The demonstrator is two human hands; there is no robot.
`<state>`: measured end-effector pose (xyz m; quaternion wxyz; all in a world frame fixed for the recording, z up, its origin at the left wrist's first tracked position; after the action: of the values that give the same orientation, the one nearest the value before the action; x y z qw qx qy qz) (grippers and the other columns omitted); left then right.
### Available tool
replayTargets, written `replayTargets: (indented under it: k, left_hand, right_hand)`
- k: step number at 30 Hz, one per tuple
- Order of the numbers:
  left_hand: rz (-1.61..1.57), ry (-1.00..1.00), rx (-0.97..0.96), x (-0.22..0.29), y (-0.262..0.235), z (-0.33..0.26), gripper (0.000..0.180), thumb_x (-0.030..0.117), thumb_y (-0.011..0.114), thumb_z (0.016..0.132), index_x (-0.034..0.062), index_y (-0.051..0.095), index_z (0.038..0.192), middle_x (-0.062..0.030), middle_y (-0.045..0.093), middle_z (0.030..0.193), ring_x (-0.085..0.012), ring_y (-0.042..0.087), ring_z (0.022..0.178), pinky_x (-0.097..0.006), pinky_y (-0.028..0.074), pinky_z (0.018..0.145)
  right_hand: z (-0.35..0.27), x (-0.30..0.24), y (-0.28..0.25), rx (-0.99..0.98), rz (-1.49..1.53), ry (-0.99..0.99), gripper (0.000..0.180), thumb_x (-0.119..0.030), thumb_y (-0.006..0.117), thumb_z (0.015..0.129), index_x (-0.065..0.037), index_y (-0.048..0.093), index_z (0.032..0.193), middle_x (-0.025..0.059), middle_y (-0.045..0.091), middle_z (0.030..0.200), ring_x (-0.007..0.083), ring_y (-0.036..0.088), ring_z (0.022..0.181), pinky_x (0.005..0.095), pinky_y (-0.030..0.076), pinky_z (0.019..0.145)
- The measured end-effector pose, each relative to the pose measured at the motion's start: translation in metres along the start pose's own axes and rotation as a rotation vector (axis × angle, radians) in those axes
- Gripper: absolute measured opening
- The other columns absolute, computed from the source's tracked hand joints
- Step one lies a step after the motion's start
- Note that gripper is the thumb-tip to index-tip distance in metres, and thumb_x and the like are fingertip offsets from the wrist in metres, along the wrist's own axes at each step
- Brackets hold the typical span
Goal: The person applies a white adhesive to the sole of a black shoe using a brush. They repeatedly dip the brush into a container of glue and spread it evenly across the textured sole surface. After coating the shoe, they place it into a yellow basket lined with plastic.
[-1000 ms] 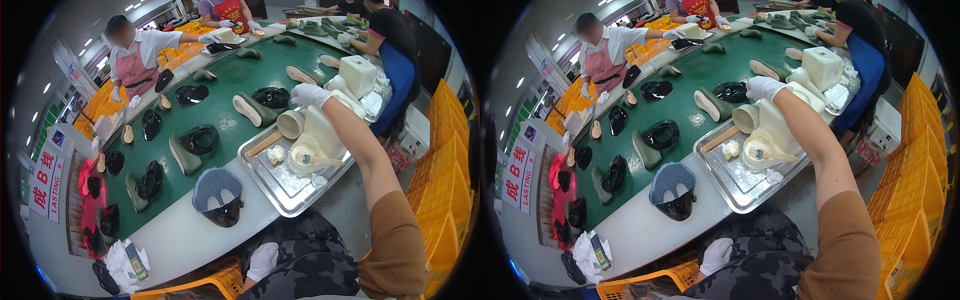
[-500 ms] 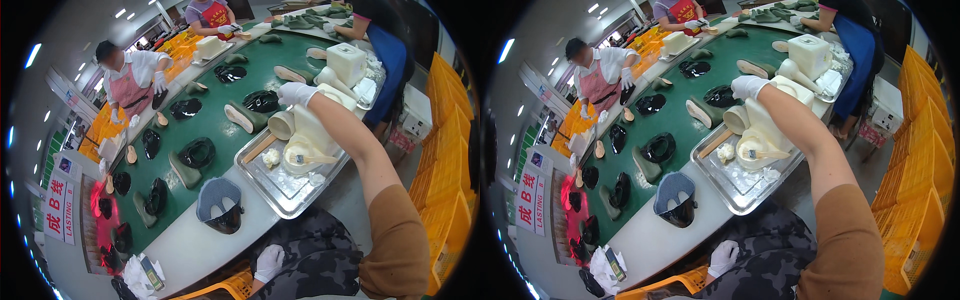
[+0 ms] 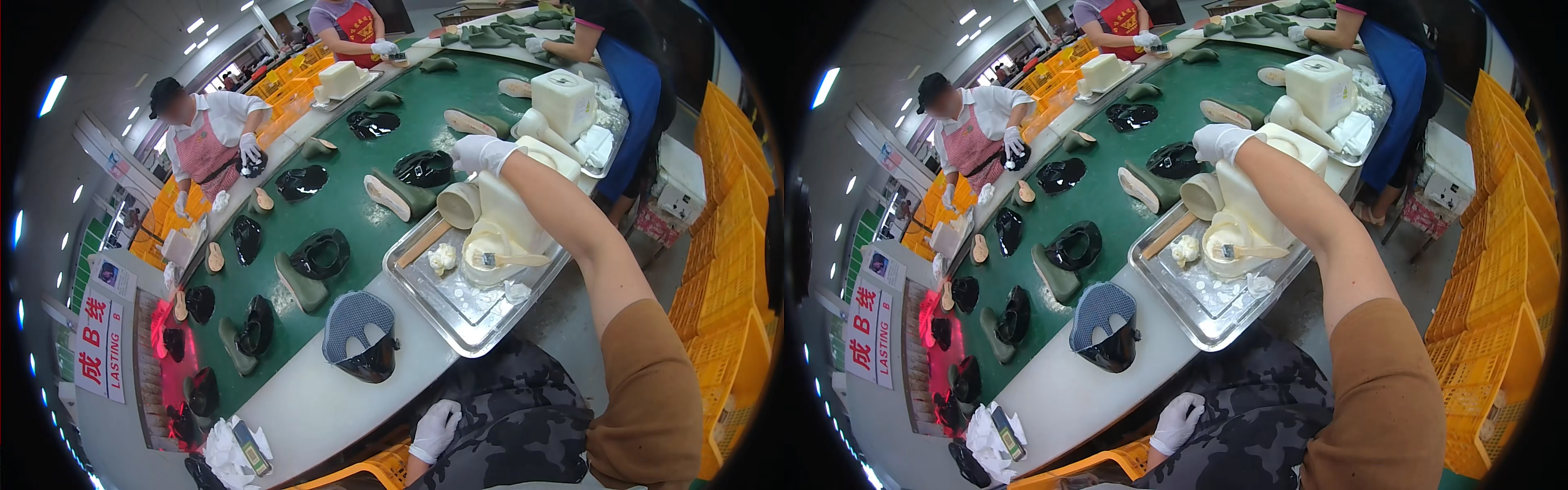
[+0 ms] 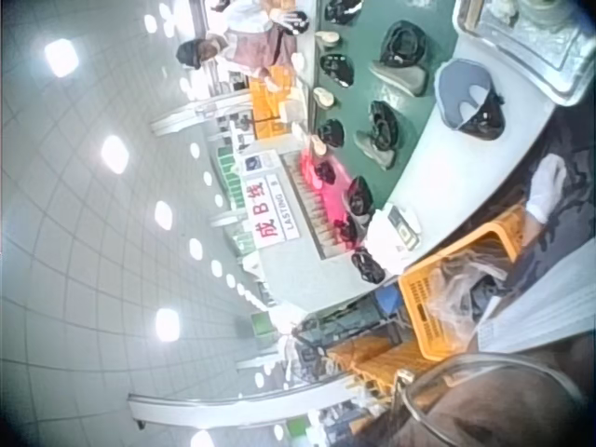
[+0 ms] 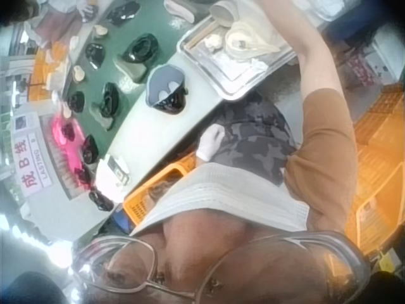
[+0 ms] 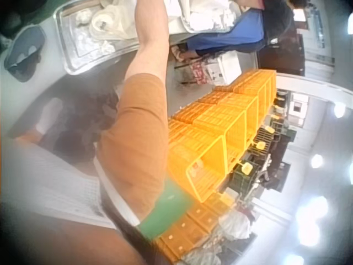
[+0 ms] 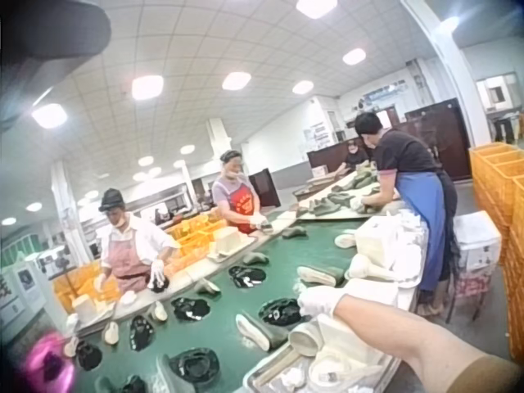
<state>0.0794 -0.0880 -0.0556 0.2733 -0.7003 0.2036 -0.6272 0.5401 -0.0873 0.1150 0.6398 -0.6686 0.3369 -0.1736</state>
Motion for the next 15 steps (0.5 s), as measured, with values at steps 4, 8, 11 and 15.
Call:
replayTargets:
  k: [4, 8, 11, 15]
  left_hand:
    - [-0.023, -0.035, -0.025, -0.0089, 0.0006, -0.0022, 0.011, 0.008, 0.060, 0.080, 0.0034, 0.055, 0.088, -0.0110, 0.060, 0.090, -0.0283, 0.058, 0.085, -0.033, 0.046, 0.077]
    - [-0.026, -0.075, -0.033, -0.0100, -0.0030, -0.0023, 0.014, 0.007, 0.060, 0.080, 0.0027, 0.057, 0.092, -0.0117, 0.060, 0.092, -0.0285, 0.059, 0.086, -0.032, 0.046, 0.078]
    - [-0.030, -0.015, -0.005, -0.0075, -0.0042, -0.0022, 0.016, 0.008, 0.061, 0.080, 0.0024, 0.059, 0.095, -0.0121, 0.061, 0.093, -0.0287, 0.059, 0.087, -0.033, 0.047, 0.078]
    - [0.034, 0.033, -0.025, -0.0031, -0.0018, -0.0028, 0.017, 0.016, 0.059, 0.081, 0.0041, 0.061, 0.093, -0.0108, 0.061, 0.095, -0.0285, 0.058, 0.088, -0.034, 0.047, 0.078]
  right_hand:
    - [0.0006, 0.0001, 0.0007, 0.011, 0.000, -0.007, 0.025, -0.026, 0.059, 0.085, -0.005, 0.066, 0.097, 0.0140, 0.066, 0.088, 0.0307, 0.062, 0.087, 0.0396, 0.047, 0.076]
    - [-0.0005, 0.0017, -0.0009, 0.044, -0.039, -0.020, 0.025, -0.025, 0.059, 0.084, -0.005, 0.066, 0.098, 0.0138, 0.066, 0.089, 0.0306, 0.062, 0.087, 0.0394, 0.047, 0.077]
    - [-0.0010, 0.0007, -0.0015, 0.038, -0.042, -0.021, 0.026, -0.025, 0.059, 0.084, -0.005, 0.066, 0.098, 0.0136, 0.066, 0.089, 0.0304, 0.062, 0.088, 0.0393, 0.047, 0.077]
    - [-0.0027, -0.0034, -0.0023, 0.018, -0.021, -0.009, 0.026, -0.025, 0.059, 0.083, -0.005, 0.066, 0.098, 0.0129, 0.066, 0.088, 0.0301, 0.062, 0.087, 0.0389, 0.047, 0.077]
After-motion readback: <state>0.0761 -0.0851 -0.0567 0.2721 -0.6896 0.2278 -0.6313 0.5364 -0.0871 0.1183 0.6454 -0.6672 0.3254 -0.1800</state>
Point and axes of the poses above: each hand's wrist, its own z-axis towards the middle knuckle, its own y-axis out of the palm, x = y × z, the point moved 9 cm from there along z, towards the middle knuckle
